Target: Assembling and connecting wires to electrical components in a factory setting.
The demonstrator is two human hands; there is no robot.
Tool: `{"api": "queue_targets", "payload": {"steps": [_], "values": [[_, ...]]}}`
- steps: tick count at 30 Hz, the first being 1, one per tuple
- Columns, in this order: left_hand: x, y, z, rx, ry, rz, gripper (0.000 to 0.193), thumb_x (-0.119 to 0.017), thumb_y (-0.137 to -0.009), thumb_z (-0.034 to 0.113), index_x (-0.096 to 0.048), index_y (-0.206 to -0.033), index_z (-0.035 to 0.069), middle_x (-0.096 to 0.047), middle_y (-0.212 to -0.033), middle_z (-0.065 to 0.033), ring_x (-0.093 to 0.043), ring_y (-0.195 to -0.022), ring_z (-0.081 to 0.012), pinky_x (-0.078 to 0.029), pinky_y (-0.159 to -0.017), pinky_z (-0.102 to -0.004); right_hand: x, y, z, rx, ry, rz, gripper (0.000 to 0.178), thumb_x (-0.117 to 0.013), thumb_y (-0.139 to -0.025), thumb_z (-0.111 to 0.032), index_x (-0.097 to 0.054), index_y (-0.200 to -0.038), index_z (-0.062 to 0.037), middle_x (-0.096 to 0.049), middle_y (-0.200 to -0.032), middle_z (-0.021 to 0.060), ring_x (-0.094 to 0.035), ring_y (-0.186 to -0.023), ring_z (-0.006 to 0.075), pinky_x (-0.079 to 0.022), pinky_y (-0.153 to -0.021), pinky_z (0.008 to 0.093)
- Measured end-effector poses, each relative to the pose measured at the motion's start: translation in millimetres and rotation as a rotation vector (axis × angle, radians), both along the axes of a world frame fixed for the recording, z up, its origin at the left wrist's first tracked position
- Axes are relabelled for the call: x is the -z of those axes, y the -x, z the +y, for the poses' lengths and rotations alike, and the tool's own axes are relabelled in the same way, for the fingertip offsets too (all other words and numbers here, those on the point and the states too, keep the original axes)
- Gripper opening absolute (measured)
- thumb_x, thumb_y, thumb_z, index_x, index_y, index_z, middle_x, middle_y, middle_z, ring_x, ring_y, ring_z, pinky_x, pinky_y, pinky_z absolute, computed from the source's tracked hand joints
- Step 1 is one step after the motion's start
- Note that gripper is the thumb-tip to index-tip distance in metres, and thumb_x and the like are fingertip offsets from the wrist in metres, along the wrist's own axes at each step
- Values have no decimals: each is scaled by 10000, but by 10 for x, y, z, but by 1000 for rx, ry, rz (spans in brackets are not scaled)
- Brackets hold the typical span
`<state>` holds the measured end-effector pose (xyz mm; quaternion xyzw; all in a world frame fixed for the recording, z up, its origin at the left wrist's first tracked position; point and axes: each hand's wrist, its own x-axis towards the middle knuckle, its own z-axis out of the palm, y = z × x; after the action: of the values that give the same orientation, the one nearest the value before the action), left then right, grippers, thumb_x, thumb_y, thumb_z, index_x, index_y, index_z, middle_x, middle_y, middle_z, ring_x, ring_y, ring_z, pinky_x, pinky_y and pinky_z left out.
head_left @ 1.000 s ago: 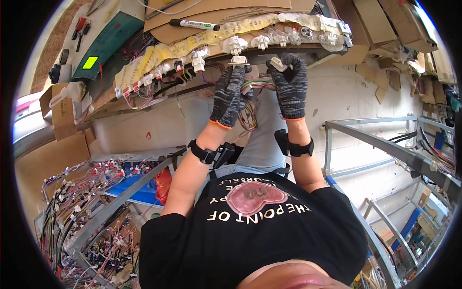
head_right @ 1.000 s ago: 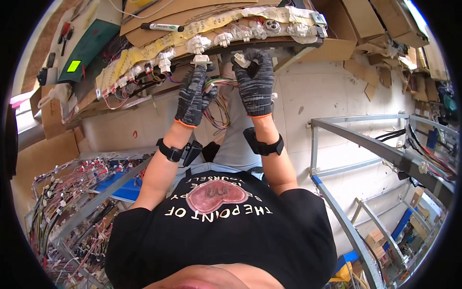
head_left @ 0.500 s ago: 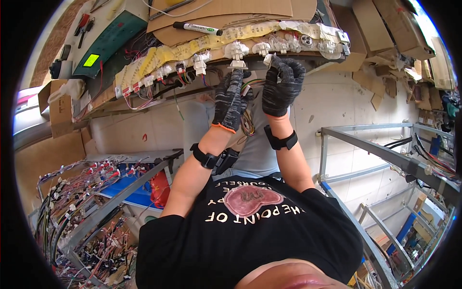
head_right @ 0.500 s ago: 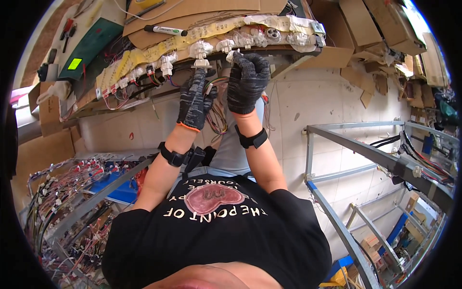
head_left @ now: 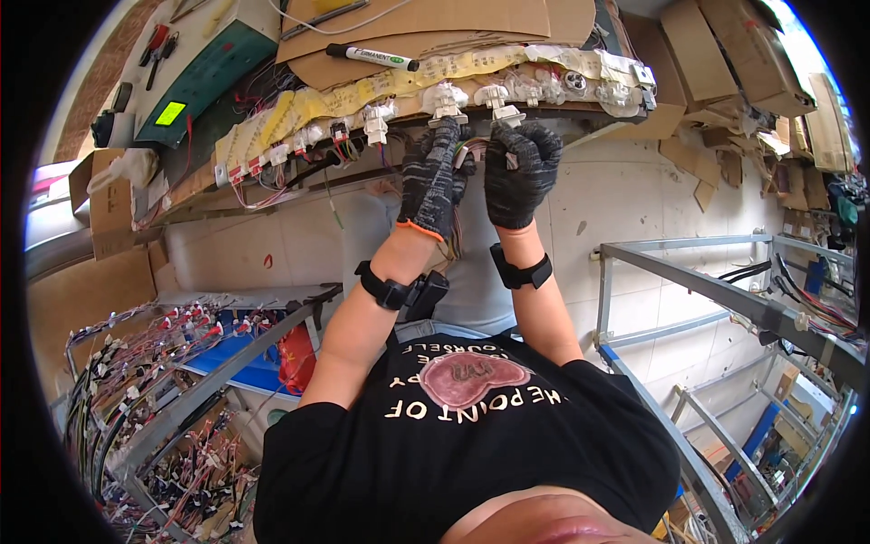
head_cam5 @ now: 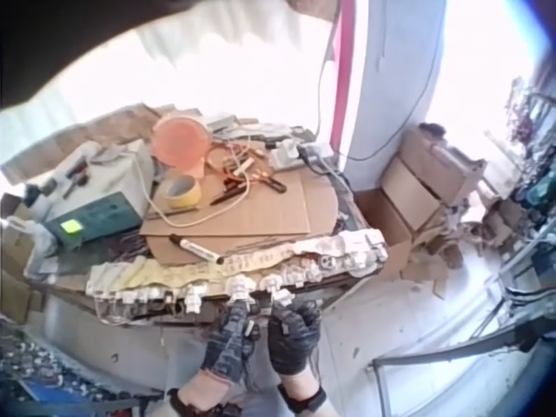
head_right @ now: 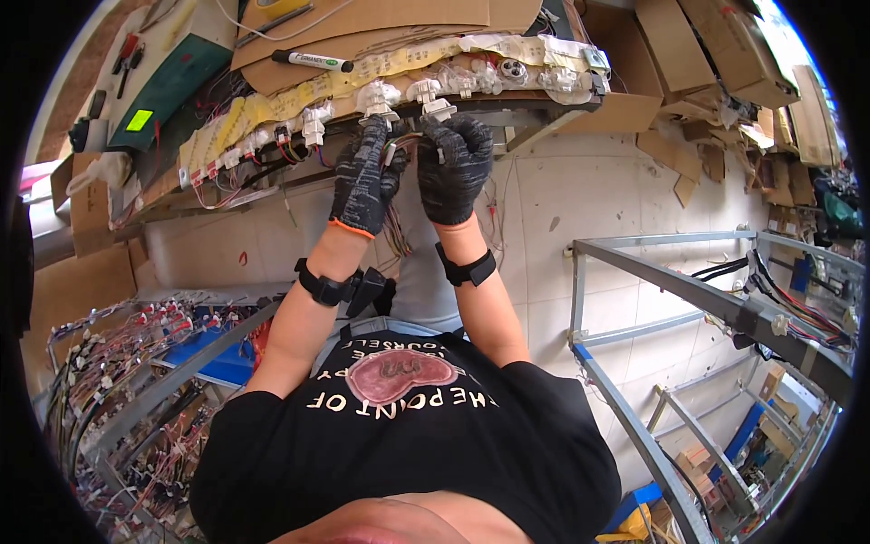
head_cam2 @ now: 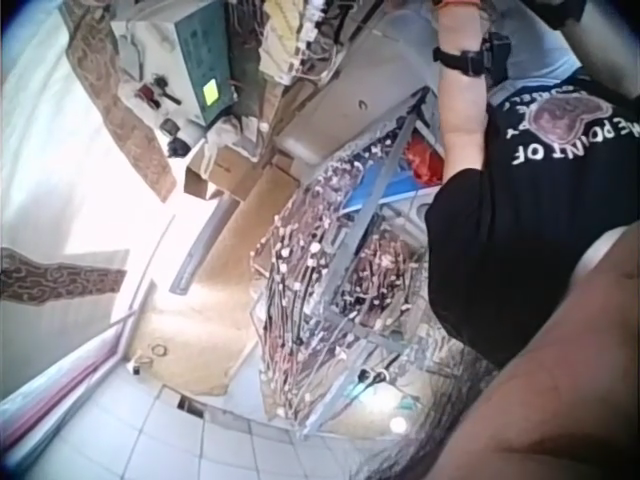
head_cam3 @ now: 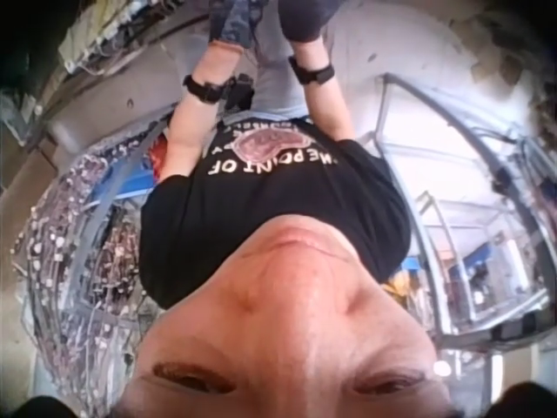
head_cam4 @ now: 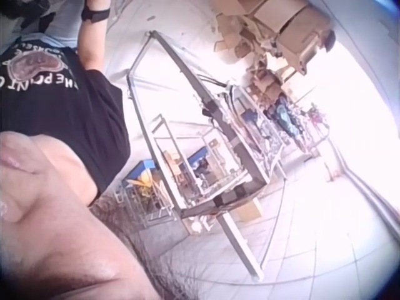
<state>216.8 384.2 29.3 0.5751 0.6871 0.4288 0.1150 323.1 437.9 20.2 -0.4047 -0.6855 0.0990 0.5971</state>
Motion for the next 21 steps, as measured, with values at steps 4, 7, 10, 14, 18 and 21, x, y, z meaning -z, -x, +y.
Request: {"api": "queue_targets", "payload": {"steps": [4, 7, 10, 14, 18, 21], "values": [[-102, -15, 55, -57, 35, -455, 235, -600, -810, 159, -599, -1030, 77, -585, -798, -58, -537, -641, -153, -420, -511, -273, 27, -60, -4, -78, 8, 14, 280, -695, -614, 58, -655, -855, -80, -575, -804, 82, -546, -766, 253, -440, -688, 336], [-275, 18, 96, -127, 300, -1199, 199, -576, -851, 268, -611, -938, 92, -561, -699, -25, -473, -506, -102, -335, -398, -233, 30, -104, 34, -105, -25, -8, 319, -688, -597, 64, -664, -877, -87, -566, -803, 80, -550, -735, 247, -449, -652, 321], [-358, 27, 101, -185, 432, -1267, 203, -531, -880, 310, -585, -866, 115, -521, -643, 0, -396, -434, -67, -269, -362, -209, -15, -99, 28, -140, -46, -9, 338, -676, -582, 72, -666, -877, -92, -556, -802, 80, -550, -713, 244, -454, -631, 313], [-341, 74, 69, -173, 428, -1228, 212, -502, -904, 313, -595, -874, 125, -489, -622, 22, -358, -421, -55, -252, -361, -203, -30, -55, -14, -160, -22, 17, 320, -674, -591, 64, -658, -869, -94, -553, -812, 84, -550, -742, 253, -457, -654, 327], [-387, 58, 70, -125, 407, -1248, 213, -501, -908, 308, -602, -909, 120, -488, -629, 23, -348, -419, -55, -261, -363, -199, 20, -45, -21, -130, -25, 31, 285, -673, -609, 49, -650, -857, -88, -558, -831, 92, -552, -767, 264, -459, -674, 339], [-381, 90, 64, -129, 412, -1289, 208, -521, -899, 312, -601, -966, 132, -495, -649, 23, -355, -431, -54, -277, -370, -194, 46, -9, -34, -126, 40, 85, 269, -671, -617, 42, -648, -855, -83, -565, -845, 98, -555, -779, 272, -461, -685, 346]]}}
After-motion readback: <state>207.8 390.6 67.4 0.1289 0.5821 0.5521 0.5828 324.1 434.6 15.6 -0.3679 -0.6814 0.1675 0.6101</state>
